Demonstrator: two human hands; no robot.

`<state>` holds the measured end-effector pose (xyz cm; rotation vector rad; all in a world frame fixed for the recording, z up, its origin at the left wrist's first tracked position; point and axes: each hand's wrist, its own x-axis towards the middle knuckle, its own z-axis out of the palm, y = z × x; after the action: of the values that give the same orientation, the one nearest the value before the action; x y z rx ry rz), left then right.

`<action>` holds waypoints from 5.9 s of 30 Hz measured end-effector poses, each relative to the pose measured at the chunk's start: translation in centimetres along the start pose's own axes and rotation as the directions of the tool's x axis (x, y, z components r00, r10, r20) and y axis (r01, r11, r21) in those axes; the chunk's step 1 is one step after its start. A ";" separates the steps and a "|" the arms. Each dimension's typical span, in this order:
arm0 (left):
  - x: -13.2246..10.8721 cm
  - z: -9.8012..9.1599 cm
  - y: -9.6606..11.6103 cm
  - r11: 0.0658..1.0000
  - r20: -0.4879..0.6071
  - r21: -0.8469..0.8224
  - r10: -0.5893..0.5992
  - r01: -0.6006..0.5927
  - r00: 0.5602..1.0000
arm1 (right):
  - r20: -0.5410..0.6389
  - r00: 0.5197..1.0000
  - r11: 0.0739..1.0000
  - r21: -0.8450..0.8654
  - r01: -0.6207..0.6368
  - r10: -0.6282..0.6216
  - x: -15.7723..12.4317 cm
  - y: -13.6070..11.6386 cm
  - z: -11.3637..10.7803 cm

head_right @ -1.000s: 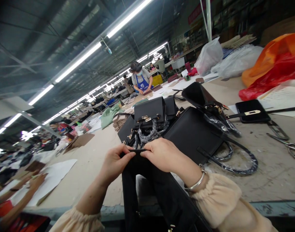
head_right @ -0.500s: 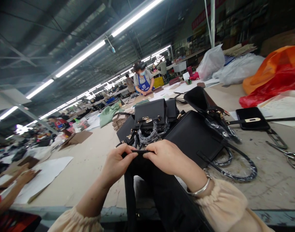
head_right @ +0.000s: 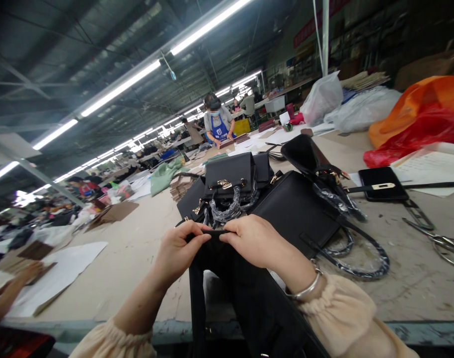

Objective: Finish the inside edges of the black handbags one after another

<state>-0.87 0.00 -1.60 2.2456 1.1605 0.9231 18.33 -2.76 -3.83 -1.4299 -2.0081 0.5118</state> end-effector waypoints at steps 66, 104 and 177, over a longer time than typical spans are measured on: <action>-2.1 -2.4 0.6 0.960 0.032 0.040 -0.278 0.277 0.960 | -0.097 0.995 0.967 -0.256 -0.016 -0.009 0.1 -2.9 0.6; 0.3 -2.0 -0.1 0.984 0.136 0.132 -0.137 0.119 0.981 | -0.083 0.997 0.986 -0.163 -0.017 0.003 0.2 -2.5 0.6; -2.0 -3.8 1.7 0.859 0.097 0.502 -0.172 0.101 0.980 | -0.084 0.996 0.979 -0.202 -0.032 0.016 -0.4 -4.0 1.0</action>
<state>-3.62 -2.24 1.34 2.5209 1.6110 0.4288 14.99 -4.42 -2.16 -1.5714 -2.0259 0.2584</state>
